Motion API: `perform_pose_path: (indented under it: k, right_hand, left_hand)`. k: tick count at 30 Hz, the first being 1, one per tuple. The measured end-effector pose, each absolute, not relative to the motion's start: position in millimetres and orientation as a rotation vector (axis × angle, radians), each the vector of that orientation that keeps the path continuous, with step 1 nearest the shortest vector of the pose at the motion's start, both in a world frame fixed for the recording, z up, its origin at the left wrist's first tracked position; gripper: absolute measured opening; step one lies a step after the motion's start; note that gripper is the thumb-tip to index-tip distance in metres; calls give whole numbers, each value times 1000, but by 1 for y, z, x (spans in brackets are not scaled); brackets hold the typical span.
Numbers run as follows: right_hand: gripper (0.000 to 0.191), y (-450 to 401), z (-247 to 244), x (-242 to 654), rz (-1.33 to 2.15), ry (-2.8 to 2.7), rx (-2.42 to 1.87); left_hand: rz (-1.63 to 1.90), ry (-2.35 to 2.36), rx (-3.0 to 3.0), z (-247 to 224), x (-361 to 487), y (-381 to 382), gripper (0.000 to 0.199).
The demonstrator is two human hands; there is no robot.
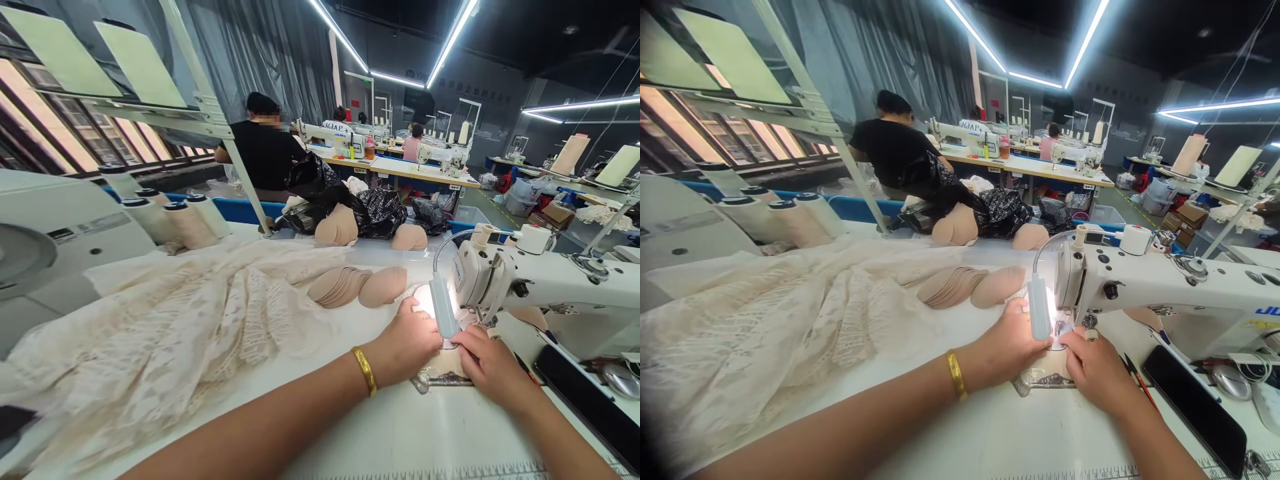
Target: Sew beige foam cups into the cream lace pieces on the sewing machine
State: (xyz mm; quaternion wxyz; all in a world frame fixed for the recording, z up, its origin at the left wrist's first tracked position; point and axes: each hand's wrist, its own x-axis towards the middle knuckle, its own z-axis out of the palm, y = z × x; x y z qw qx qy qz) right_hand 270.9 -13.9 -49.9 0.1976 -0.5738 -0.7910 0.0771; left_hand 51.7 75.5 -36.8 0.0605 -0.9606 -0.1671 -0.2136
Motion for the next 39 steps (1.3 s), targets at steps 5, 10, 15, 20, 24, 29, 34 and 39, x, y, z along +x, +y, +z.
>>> perform_pose_path:
  k: [5,10,15,20,24,29,34,39]
  right_hand:
    - [31,-13,-55,272,122,-2225,-1597]
    - [29,-13,-83,290,38,-2191,-1468]
    - [22,-5,-99,295,24,-2174,-1325]
    - [21,-24,-71,259,218,-2280,-1235]
    - [25,-45,-36,226,360,-2371,-1247]
    - [26,-45,-8,202,504,-2264,-1314]
    - [21,-24,-8,169,674,-2131,-1452]
    - [26,-17,-16,141,876,-2102,-1382]
  left_hand:
    - [-536,-606,-2940,-36,55,72,17]
    - [-349,-806,-2935,-20,10,40,8]
    - [-244,-1548,-2618,-4,-59,11,28]
    - [-271,-1502,-2874,-18,-73,-30,13]
    - [-429,-1308,-3166,-17,-73,-52,15]
    - [-487,-1480,-2988,-11,-84,-46,23]
    - [-500,-1693,-2754,-17,-84,-38,13]
    - [-660,-1729,-2878,-26,-86,-26,13]
